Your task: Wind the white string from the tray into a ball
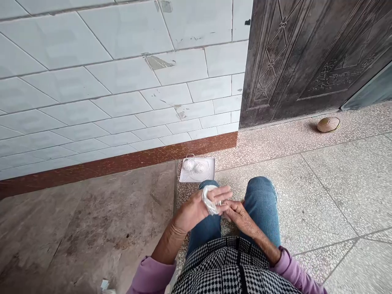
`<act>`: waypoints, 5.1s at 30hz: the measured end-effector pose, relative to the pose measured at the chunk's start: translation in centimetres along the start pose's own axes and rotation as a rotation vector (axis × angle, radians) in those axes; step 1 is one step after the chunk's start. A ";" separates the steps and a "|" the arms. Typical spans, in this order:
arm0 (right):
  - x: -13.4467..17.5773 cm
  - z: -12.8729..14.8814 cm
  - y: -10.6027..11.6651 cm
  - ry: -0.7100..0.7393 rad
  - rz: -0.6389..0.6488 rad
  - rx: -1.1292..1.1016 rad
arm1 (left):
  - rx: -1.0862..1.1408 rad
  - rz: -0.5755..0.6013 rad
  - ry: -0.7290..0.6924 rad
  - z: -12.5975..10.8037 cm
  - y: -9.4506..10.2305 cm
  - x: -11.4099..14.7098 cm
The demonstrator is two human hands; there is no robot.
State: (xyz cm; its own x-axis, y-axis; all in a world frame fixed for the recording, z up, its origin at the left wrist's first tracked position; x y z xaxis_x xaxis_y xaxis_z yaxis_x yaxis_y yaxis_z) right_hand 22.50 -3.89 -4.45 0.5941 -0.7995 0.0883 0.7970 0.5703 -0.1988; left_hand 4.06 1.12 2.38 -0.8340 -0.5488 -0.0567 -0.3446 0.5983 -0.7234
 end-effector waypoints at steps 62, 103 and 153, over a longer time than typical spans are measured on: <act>-1.8 11.9 5.7 0.211 -0.099 0.347 | -0.519 0.040 0.221 -2.0 0.1 -0.9; 4.2 5.1 15.0 0.007 -0.478 0.149 | 0.185 -0.009 -0.026 0.5 -1.9 2.3; 1.1 9.9 6.2 0.142 -0.200 0.384 | -0.660 -0.011 0.274 0.7 0.7 0.1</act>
State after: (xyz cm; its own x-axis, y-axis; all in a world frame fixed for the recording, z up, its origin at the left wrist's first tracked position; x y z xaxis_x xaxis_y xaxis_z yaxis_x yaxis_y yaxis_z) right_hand 29.14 0.62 4.10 0.4247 -0.9039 -0.0515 0.8931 0.4090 0.1873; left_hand 4.04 1.05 1.37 -0.8774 -0.4423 0.1857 -0.4702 0.8696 -0.1504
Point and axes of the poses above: each hand's wrist, its own x-axis away from the middle knuckle, its own y-axis out of the back of the hand, z = x × y, the point moved 1 cm from there along -x, towards the middle knuckle, and after that the axes turned 15 degrees about z, right-handed, at the moved point
